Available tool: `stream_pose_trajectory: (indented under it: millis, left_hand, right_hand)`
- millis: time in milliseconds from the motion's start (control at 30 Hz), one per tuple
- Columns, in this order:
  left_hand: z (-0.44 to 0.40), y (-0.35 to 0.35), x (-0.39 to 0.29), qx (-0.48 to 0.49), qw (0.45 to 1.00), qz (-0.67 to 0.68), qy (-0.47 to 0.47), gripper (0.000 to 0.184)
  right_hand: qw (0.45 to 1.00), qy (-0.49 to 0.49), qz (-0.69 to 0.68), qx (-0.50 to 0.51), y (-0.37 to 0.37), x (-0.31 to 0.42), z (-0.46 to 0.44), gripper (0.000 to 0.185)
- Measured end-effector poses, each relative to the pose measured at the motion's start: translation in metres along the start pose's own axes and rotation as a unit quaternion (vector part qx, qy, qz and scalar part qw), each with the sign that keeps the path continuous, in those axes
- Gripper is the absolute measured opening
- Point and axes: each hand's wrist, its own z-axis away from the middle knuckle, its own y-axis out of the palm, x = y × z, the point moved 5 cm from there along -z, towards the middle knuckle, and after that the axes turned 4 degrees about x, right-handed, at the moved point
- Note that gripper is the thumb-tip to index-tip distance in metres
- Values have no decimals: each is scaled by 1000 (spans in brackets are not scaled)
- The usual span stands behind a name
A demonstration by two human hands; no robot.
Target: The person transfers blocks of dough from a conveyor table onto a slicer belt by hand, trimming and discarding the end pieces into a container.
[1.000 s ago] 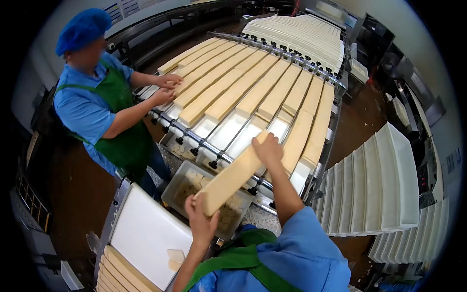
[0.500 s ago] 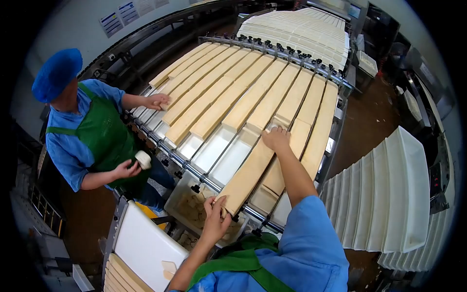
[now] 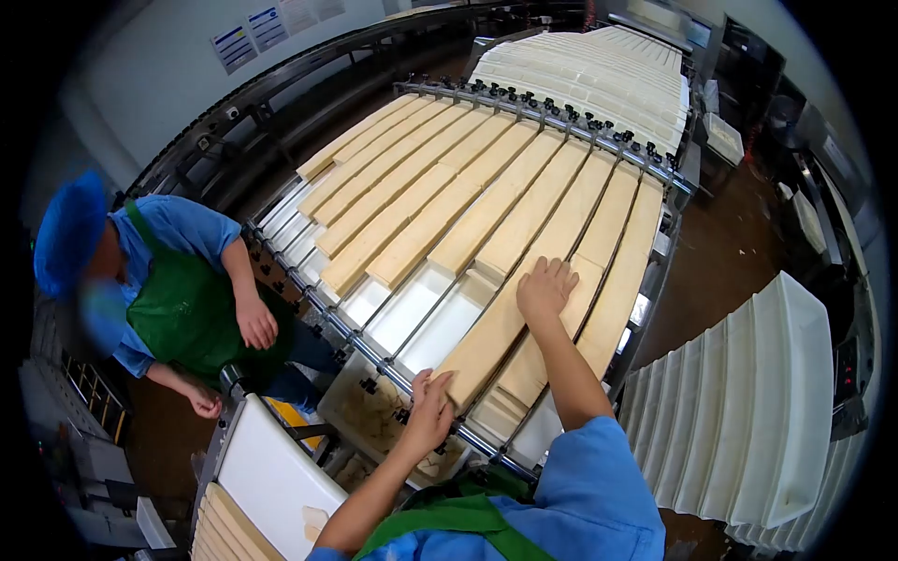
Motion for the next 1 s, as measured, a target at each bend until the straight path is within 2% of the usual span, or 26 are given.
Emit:
stream_pose_trajectory:
  millis: [67, 133, 233, 300, 467, 500, 600, 633, 667, 733, 800, 867, 1000]
  left_hand:
    - [-10, 8, 3, 33, 999, 6, 20, 54]
    - [-8, 9, 5, 26, 1000, 1, 16, 52]
    - [3, 1, 4, -14, 999, 11, 31, 49]
    - [22, -12, 13, -72, 993, 91, -38, 47]
    - [82, -47, 37, -193, 980, 42, -37, 47]
    - [97, -52, 46, -226, 972, 39, -55, 47]
    - [137, -67, 63, -301, 950, -11, -82, 47]
    - [153, -69, 72, -330, 937, -38, -109, 45]
    - [169, -71, 77, -340, 933, -39, -114, 45]
    - [203, -78, 89, -344, 922, -83, -154, 36]
    - [235, -80, 101, -351, 914, -103, -178, 32]
    - [268, -76, 123, -349, 899, 70, -255, 27]
    - [328, -92, 123, -442, 871, 39, -210, 17]
  right_hand:
    - [999, -3, 1, -38, 2, 5, 5, 58]
    - [998, -10, -24, 52, 25, 5, 5, 70]
    - [996, -5, -56, 72, 29, 5, 8, 77]
    - [996, -6, -61, 69, 28, 5, 8, 77]
    - [995, -11, -62, 79, 25, 12, 12, 76]
    - [996, -28, -80, 22, 19, 18, 18, 69]
    - [984, -111, -140, -4, 10, 49, 46, 59]
    - [964, -165, -175, -110, 7, 62, 63, 40]
    - [962, -177, -178, -108, 8, 73, 77, 40]
    - [925, -288, -245, -50, 4, 103, 109, 22]
    - [899, -326, -286, -54, 2, 134, 147, 13]
    - [872, -382, -305, -6, -4, 166, 189, 10]
    - [802, -494, -326, 77, -10, 224, 272, 7]
